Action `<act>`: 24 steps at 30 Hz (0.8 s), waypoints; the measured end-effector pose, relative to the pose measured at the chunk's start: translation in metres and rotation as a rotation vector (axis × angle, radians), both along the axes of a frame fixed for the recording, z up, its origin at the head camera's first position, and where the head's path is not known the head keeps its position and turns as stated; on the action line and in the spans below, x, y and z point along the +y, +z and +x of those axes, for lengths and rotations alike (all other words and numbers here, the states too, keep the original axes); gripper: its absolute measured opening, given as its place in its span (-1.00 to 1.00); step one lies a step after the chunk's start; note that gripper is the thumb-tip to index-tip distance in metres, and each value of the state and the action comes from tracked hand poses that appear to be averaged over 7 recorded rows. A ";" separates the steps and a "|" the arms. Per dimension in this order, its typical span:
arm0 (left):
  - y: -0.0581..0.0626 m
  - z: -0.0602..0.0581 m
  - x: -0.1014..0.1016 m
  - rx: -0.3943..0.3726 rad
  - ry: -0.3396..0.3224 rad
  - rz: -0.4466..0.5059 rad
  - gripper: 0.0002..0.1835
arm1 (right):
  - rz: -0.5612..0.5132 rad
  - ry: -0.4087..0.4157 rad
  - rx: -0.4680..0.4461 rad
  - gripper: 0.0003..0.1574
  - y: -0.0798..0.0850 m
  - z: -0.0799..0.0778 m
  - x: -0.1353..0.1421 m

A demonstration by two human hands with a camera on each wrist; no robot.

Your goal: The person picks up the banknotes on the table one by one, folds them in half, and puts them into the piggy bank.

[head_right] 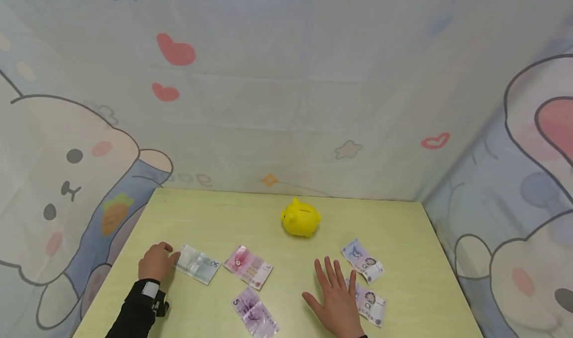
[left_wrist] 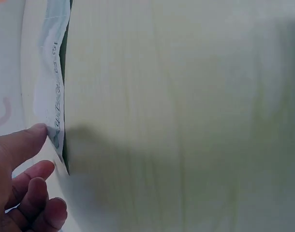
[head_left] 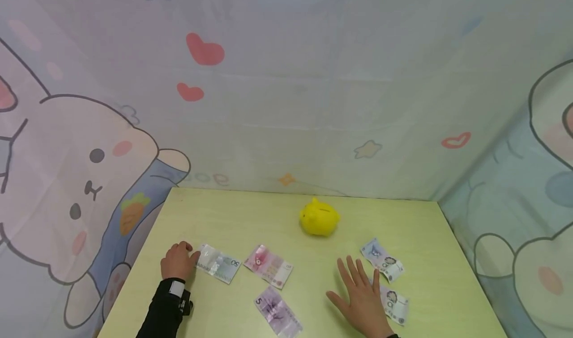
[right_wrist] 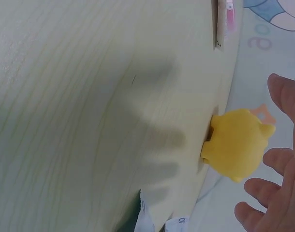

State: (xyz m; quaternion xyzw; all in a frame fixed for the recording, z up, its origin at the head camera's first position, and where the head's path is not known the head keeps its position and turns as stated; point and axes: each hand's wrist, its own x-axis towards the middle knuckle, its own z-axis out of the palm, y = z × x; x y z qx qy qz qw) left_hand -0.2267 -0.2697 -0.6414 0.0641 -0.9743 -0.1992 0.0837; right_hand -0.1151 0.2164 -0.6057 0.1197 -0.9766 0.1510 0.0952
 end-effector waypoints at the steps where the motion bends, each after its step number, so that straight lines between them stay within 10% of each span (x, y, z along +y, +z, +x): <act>1: -0.002 -0.001 -0.001 -0.004 0.002 0.000 -0.68 | -0.001 0.002 0.003 -0.02 0.000 0.000 0.000; 24: 0.006 -0.014 0.002 -0.282 0.005 0.144 -0.79 | -0.011 -0.006 0.029 -0.04 -0.006 0.003 0.005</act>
